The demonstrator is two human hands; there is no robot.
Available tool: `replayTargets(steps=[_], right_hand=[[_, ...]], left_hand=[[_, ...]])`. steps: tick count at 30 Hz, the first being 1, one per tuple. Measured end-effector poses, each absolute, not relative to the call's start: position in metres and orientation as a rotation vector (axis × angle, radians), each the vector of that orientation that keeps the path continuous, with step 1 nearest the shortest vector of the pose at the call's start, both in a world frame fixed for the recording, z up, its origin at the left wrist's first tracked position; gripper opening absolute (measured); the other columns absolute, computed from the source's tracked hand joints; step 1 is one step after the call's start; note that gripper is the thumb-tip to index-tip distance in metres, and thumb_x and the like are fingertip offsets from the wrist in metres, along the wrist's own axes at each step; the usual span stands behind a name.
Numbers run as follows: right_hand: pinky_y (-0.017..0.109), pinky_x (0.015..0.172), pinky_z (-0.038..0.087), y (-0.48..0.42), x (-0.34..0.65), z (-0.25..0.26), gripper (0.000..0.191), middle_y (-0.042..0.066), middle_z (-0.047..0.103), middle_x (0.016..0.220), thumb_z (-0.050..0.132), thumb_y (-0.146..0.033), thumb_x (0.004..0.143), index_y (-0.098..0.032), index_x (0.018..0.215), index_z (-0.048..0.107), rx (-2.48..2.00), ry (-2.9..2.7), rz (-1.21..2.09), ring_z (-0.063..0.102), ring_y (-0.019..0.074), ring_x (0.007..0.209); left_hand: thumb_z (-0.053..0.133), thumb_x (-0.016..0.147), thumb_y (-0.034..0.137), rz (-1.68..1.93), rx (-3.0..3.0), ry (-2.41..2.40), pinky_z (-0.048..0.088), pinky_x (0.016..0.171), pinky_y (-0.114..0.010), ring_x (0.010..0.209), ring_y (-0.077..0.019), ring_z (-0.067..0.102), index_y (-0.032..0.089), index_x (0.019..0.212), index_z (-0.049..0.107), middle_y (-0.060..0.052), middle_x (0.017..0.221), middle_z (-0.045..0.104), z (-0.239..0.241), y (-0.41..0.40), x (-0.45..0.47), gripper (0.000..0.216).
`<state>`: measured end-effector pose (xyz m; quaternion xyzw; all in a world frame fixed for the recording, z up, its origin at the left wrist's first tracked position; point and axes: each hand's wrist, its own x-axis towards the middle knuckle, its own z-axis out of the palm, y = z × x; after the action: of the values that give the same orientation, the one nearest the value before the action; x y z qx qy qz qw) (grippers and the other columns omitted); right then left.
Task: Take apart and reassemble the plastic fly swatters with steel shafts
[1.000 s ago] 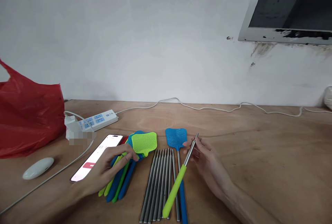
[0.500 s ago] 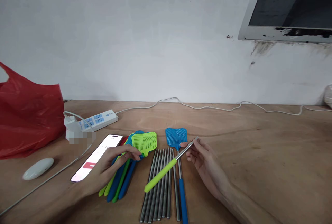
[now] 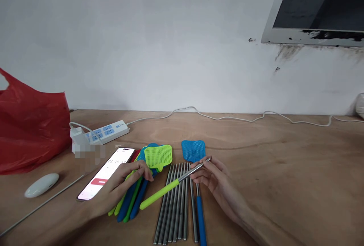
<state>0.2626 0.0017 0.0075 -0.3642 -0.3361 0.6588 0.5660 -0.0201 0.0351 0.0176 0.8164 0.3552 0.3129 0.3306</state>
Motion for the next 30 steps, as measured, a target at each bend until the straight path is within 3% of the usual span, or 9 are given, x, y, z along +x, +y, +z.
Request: replayTargets(steps=[7,17,20,25,30], right_hand=[[0.024,0.073,0.057,0.004,0.264,0.005,0.021,0.006,0.078,0.094,0.083,-0.037,0.075,-0.019,0.081,0.075,-0.856,-0.766,1.539,0.071,0.0159,0.078],[0.029,0.081,0.055,0.002,0.261,0.002,0.022,0.007,0.078,0.103,0.081,-0.04,0.078,-0.021,0.087,0.075,-0.859,-0.785,1.527,0.072,0.0167,0.083],[0.03,0.078,0.056,0.003,0.26,-0.001,0.024,0.007,0.077,0.1,0.079,-0.043,0.079,-0.021,0.088,0.075,-0.889,-0.902,1.442,0.071,0.0174,0.082],[0.029,0.071,0.056,0.01,0.259,-0.009,0.022,0.003,0.076,0.083,0.082,-0.043,0.074,-0.022,0.081,0.078,-1.007,-1.133,1.216,0.068,0.0166,0.072],[0.029,0.069,0.057,0.007,0.252,-0.006,0.018,0.004,0.077,0.081,0.085,-0.036,0.069,-0.024,0.081,0.08,-1.004,-1.274,1.213,0.07,0.0191,0.077]], left_hand=[[0.034,0.1,0.026,0.837,2.166,0.901,0.048,0.079,-0.03,0.086,-0.0183,0.062,0.02,0.096,0.064,-0.004,0.091,0.068,0.017,0.034,-0.021,0.03],[0.051,0.099,0.04,0.643,2.206,0.951,0.047,0.074,-0.028,0.081,-0.0168,0.061,0.025,0.112,0.063,0.0,0.088,0.066,0.013,0.023,-0.009,0.023],[0.047,0.101,0.04,0.56,2.295,1.02,0.046,0.069,-0.028,0.076,-0.0168,0.059,0.026,0.114,0.061,0.001,0.083,0.063,0.009,0.021,-0.006,0.024],[0.04,0.104,0.033,0.618,2.35,0.994,0.047,0.086,-0.032,0.102,-0.0208,0.062,0.024,0.115,0.057,-0.004,0.11,0.066,0.018,0.021,-0.001,0.021],[0.038,0.105,0.035,0.433,2.529,0.977,0.045,0.075,-0.032,0.09,-0.0218,0.064,0.023,0.109,0.058,-0.004,0.103,0.067,0.029,0.021,0.001,0.023]])
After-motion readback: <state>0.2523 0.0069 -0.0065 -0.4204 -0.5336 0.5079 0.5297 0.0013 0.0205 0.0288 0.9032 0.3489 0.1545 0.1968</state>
